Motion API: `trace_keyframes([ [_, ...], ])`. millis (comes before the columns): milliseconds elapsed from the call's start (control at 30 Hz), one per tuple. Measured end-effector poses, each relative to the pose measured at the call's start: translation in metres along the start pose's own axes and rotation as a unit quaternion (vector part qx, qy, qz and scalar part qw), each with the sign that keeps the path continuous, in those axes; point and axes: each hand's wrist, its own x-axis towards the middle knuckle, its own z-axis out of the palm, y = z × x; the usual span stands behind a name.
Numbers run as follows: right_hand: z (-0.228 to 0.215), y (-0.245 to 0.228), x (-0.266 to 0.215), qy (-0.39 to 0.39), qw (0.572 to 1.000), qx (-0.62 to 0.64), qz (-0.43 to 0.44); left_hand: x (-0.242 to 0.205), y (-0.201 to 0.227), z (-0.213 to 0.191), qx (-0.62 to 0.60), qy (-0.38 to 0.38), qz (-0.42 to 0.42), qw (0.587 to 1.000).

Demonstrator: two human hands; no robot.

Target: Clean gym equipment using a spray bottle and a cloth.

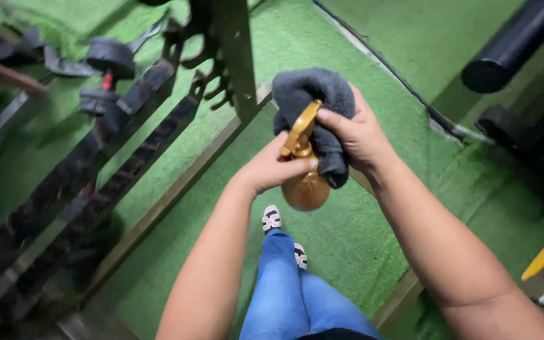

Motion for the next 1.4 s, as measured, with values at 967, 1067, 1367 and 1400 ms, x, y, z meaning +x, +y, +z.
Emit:
trace_keyframes([
  [967,-0.167,-0.133,0.256,-0.135,0.99,-0.045,0.017,0.249,0.067,-0.072,0.06,0.253,0.178,0.949],
  [1067,-0.198,-0.137,0.295,-0.166,0.984,-0.067,0.016,0.269,0.075,-0.064,0.062,0.285,0.195,0.936],
  [1367,-0.251,-0.103,0.405,-0.143,0.988,0.039,0.037,0.35,0.076,-0.082,0.037,0.401,0.219,0.889],
  [1400,-0.252,-0.101,0.417,-0.152,0.987,0.04,0.039,0.358,0.075,-0.088,0.039,0.409,0.22,0.885],
])
